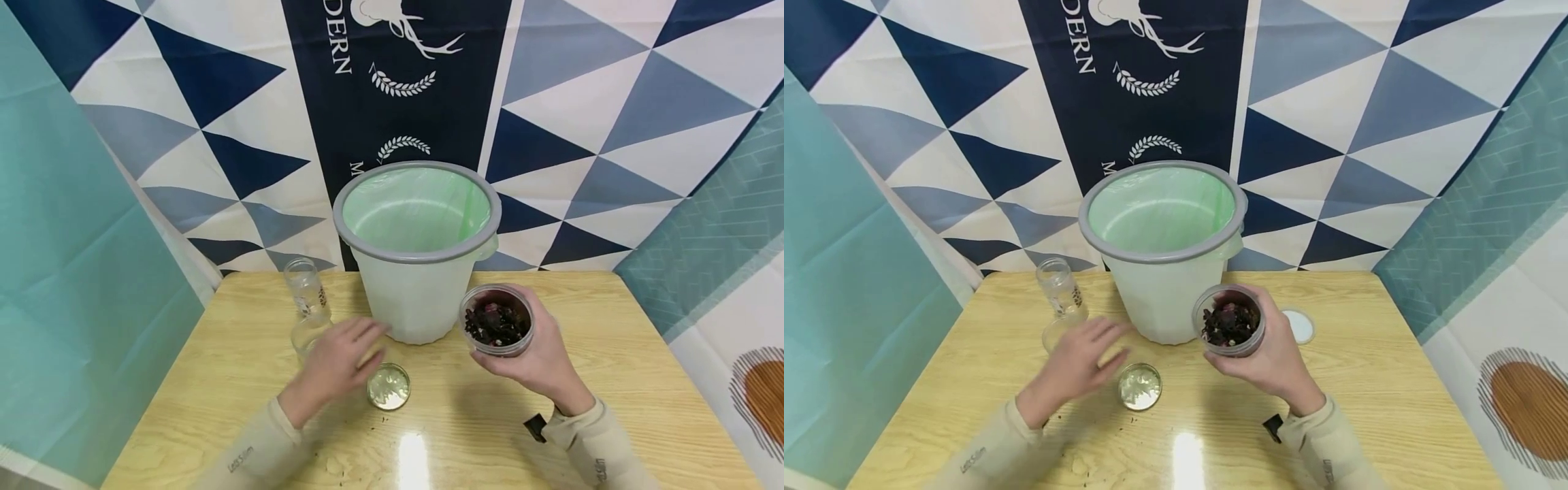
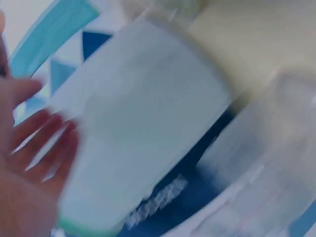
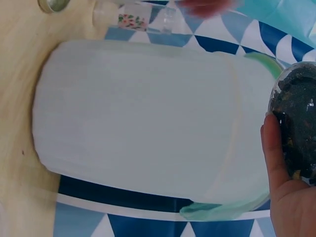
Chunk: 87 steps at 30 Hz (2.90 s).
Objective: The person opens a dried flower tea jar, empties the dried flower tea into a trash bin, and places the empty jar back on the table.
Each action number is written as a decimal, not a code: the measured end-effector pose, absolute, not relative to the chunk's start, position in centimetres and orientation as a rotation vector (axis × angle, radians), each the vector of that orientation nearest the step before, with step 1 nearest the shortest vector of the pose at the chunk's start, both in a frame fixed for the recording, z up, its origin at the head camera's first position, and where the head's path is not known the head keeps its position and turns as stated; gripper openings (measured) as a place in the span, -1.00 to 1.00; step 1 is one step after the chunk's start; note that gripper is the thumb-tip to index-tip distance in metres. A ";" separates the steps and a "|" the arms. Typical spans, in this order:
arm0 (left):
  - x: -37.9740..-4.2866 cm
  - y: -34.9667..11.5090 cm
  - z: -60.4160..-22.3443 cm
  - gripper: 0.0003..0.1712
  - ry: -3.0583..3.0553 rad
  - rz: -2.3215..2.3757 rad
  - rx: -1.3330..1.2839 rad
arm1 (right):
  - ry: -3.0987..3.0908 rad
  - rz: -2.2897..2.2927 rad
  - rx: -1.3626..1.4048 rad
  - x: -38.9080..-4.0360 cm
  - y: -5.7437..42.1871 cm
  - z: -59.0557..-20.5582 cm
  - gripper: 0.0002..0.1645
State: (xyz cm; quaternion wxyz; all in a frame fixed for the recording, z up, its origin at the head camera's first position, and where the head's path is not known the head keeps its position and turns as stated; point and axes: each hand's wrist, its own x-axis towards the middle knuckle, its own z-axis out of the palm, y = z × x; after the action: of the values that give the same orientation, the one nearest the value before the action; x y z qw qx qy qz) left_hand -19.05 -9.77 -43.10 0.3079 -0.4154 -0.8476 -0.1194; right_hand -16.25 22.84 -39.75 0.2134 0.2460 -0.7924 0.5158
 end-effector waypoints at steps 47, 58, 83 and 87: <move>-34.7 -7.4 -26.7 -0.24 -3.009 -0.564 -0.178 | -2.305 1.066 0.486 -27.9 21.7 -24.7 -0.01; -34.8 -7.1 -26.7 -0.26 -2.983 -0.575 -0.149 | -2.450 0.767 0.570 -31.6 20.1 -20.8 0.12; -34.3 -6.7 -26.8 -0.27 -2.988 -0.537 -0.094 | -2.432 0.202 0.641 -33.5 18.3 -19.6 0.03; -34.3 -6.7 -26.8 -0.27 -2.984 -0.538 -0.090 | -2.406 0.134 0.659 -33.5 18.1 -19.5 0.01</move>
State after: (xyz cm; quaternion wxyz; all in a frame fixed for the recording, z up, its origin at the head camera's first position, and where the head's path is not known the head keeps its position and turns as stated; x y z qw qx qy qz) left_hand -34.33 -6.72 -26.78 0.0541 -0.0295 -0.9823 -0.1770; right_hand -33.49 18.12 -19.47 0.3159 0.2503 -0.9137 0.0510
